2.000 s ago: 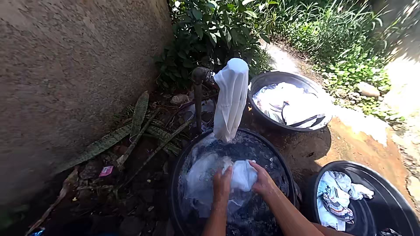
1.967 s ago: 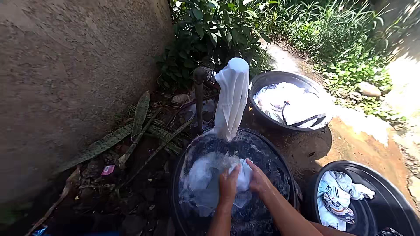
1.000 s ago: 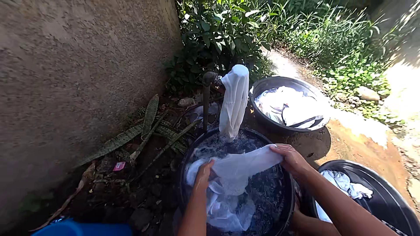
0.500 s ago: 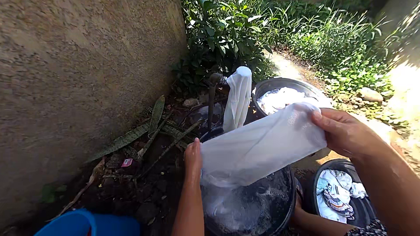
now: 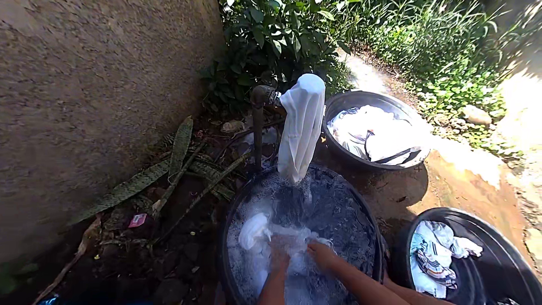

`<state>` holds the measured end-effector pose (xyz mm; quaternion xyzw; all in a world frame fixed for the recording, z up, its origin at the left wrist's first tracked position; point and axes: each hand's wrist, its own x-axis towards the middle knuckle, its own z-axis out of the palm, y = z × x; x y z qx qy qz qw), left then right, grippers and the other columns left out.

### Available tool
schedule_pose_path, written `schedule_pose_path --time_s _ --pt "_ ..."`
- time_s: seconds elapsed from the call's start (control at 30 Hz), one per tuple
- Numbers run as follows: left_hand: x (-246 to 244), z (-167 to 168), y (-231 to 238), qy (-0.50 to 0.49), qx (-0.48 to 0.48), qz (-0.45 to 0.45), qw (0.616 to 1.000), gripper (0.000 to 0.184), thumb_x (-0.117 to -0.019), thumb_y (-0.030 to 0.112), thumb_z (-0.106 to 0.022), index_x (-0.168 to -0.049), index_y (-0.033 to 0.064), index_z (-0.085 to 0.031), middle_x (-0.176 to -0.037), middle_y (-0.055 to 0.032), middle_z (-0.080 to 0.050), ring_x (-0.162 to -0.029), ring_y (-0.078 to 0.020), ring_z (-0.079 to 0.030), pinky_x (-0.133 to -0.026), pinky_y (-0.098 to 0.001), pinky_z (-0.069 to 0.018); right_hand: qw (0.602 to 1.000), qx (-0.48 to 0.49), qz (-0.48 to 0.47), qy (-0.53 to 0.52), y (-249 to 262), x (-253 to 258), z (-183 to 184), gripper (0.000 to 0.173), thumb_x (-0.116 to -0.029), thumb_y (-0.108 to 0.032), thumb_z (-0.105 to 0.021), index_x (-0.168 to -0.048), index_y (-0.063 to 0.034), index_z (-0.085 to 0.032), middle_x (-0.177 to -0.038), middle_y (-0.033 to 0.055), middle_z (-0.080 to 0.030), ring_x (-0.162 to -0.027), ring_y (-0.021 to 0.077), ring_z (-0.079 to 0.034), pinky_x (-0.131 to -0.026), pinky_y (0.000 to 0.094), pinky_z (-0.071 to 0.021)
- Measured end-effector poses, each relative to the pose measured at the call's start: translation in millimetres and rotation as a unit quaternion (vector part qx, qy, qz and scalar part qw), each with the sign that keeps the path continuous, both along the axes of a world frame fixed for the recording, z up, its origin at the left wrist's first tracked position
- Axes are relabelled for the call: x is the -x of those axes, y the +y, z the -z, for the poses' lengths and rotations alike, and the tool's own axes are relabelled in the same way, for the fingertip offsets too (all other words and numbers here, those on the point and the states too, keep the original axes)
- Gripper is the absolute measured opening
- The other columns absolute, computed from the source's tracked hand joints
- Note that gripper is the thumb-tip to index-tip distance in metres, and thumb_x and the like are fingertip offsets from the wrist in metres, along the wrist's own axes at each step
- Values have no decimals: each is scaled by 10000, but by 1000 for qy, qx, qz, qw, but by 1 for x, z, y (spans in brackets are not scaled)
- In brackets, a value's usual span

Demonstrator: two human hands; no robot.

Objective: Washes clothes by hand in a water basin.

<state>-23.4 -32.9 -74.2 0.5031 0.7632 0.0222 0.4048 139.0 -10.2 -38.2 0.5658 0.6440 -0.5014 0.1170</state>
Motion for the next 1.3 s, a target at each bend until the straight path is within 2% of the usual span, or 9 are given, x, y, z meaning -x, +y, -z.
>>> schedule_pose_path --time_s 0.2,0.37,0.57,0.67,0.77,0.9,1.03,1.2,1.3 --pt "27 -54 33 3 102 258 961 505 -1028 336 -584 -1380 -26 -582 -1458 -278 -523 -1412 -439 -438 -1148 -630 -337 988 18 -131 -74 -16 -9 14 527 -1053 -205 -540 -1483 85 -450 -1547 301 -424 -1479 447 -350 -1224 593 -241" --pt "21 -82 5 -482 -63 59 872 861 -894 162 -699 -1588 -41 -232 -1619 -209 -334 -1464 -225 -393 -1195 -366 -348 994 -61 -59 64 26 5 -151 390 -1105 -270 -446 -1182 43 -667 -1104 237 -680 -1044 354 -652 -951 577 -479" --pt "3 -86 -17 -370 -47 -26 927 570 -990 194 -679 -1462 -44 -467 -1431 -216 -560 -1332 -272 -544 -1144 -446 -422 888 -267 187 324 -19 -78 -295 312 -1054 -269 -490 -1000 -148 -773 -859 -43 -732 -754 32 -673 -667 224 -570" --pt "-9 -127 -7 -508 -160 -291 795 200 -1044 39 -433 -1156 -8 -592 -1004 -91 -677 -906 -134 -653 -811 -325 -559 909 -292 200 220 -22 -114 -274 246 -1033 -303 -554 -1012 -145 -741 -904 -46 -707 -808 42 -662 -745 266 -566" --pt "-18 -189 -6 -567 -184 -268 757 354 -897 -127 -416 -1227 -48 -514 -995 -106 -623 -872 -141 -630 -788 -337 -554 970 -213 111 39 -17 -113 -211 360 -966 -355 -689 -1032 -2 -691 -956 176 -666 -930 310 -631 -865 557 -481" --pt "-35 -239 -30 -668 -140 -175 710 616 -707 -141 -475 -1311 -26 -437 -998 -68 -641 -861 -114 -666 -767 -312 -585 987 -139 70 30 -38 -57 -140 1071 -748 -425 -906 -1586 -57 -350 -1463 293 -496 -1321 451 -522 -1104 630 -413" --pt "-23 -233 -43 -765 -174 -346 514 231 -1011 123 -384 -1047 69 -606 -912 -78 -737 -869 -194 -738 -784 -398 -629 927 -140 250 242 -55 -16 -145 413 -931 -183 -739 -1275 17 -627 -1162 189 -684 -1008 256 -700 -915 439 -583" --pt "-16 -154 -51 -603 -160 -420 659 430 -1109 351 -402 -1438 77 -433 -1215 -128 -633 -1066 -212 -630 -896 -407 -546 775 -69 391 491 -70 17 -167 545 -783 107 -649 -1317 25 -574 -1183 148 -679 -1010 204 -693 -844 378 -615" --pt "-22 -152 -53 -690 -109 -403 591 634 -1042 641 -288 -1279 122 -565 -1089 -90 -710 -999 -205 -701 -832 -414 -603 692 5 424 585 -83 26 -156 571 -775 200 -618 -1314 30 -535 -1156 144 -698 -1026 212 -699 -890 396 -605"
